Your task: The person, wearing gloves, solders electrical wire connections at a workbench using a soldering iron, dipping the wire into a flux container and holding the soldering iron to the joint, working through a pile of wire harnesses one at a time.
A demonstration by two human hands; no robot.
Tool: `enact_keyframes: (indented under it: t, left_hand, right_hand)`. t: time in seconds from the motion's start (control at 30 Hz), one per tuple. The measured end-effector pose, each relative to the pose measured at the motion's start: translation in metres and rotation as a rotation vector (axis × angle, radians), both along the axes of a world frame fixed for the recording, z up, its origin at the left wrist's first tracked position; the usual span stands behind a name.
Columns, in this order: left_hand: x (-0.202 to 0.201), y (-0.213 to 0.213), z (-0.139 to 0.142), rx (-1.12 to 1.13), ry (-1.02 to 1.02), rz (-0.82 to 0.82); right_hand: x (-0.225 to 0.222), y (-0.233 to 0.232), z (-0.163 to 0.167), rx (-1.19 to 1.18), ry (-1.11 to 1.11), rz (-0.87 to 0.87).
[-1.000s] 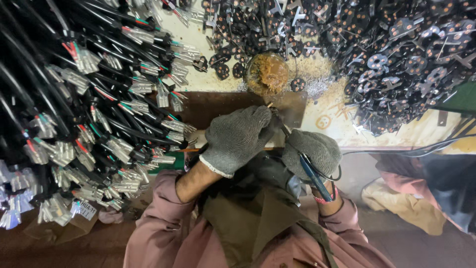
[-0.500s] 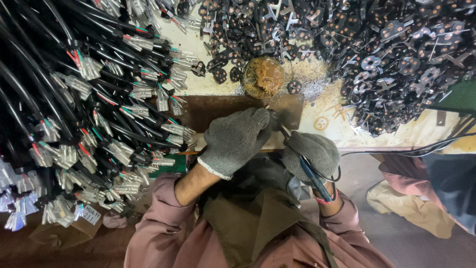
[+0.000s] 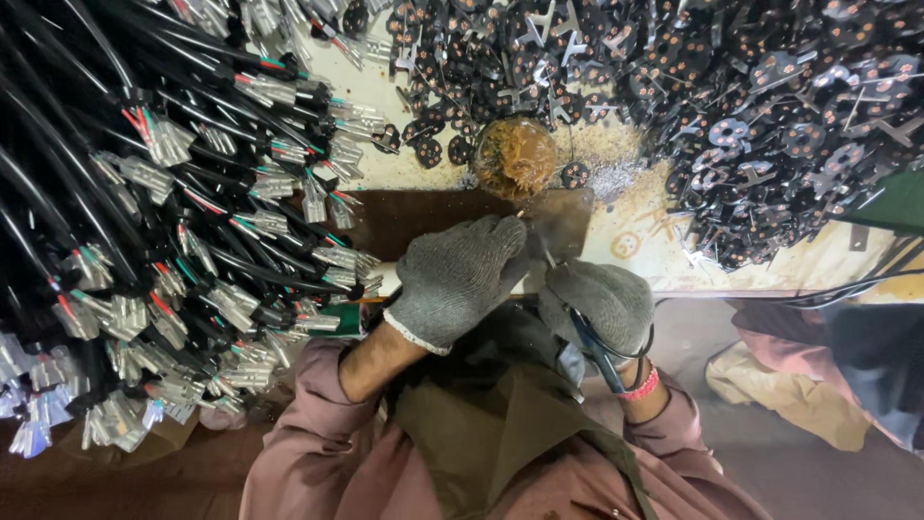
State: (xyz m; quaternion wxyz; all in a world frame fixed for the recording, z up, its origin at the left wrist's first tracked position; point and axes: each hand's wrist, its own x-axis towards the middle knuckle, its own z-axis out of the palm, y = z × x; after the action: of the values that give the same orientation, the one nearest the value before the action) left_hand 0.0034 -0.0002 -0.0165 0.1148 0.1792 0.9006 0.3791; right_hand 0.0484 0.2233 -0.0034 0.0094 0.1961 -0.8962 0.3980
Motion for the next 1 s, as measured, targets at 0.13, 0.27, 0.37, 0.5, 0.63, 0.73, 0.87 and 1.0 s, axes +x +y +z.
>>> enact_keyframes:
  t: [0.13, 0.27, 0.37, 0.5, 0.63, 0.73, 0.87, 1.0]
  left_hand:
    - [0.001, -0.002, -0.001, 0.035, 0.039, -0.023]
    - [0.002, 0.0, -0.002, 0.044, 0.026, 0.007]
    - [0.001, 0.002, -0.001, 0.014, -0.037, 0.009]
    - [-0.003, 0.002, 0.001, 0.055, -0.003, 0.02]
    - [-0.005, 0.001, 0.002, 0.032, -0.032, -0.001]
    - [-0.003, 0.0, 0.002, 0.029, -0.038, 0.002]
    - [-0.002, 0.001, 0.002, 0.027, 0.032, 0.018]
    - [-0.002, 0.002, 0.003, 0.012, 0.063, 0.043]
  right_hand:
    - [-0.005, 0.0, 0.002, -0.049, -0.048, 0.031]
    - [-0.004, 0.0, -0.001, -0.163, -0.068, -0.024]
    - [-0.001, -0.002, -0.002, -0.007, 0.017, -0.04]
    - [0.0, -0.001, -0.002, -0.07, -0.013, -0.072]
    - [0.001, 0.003, -0.004, -0.092, -0.056, -0.059]
    - [0.003, 0.005, -0.008, -0.026, -0.035, -0.055]
    - [0.007, 0.006, -0.011, -0.028, -0.003, -0.076]
    - [0.007, 0.005, -0.012, -0.018, -0.011, -0.069]
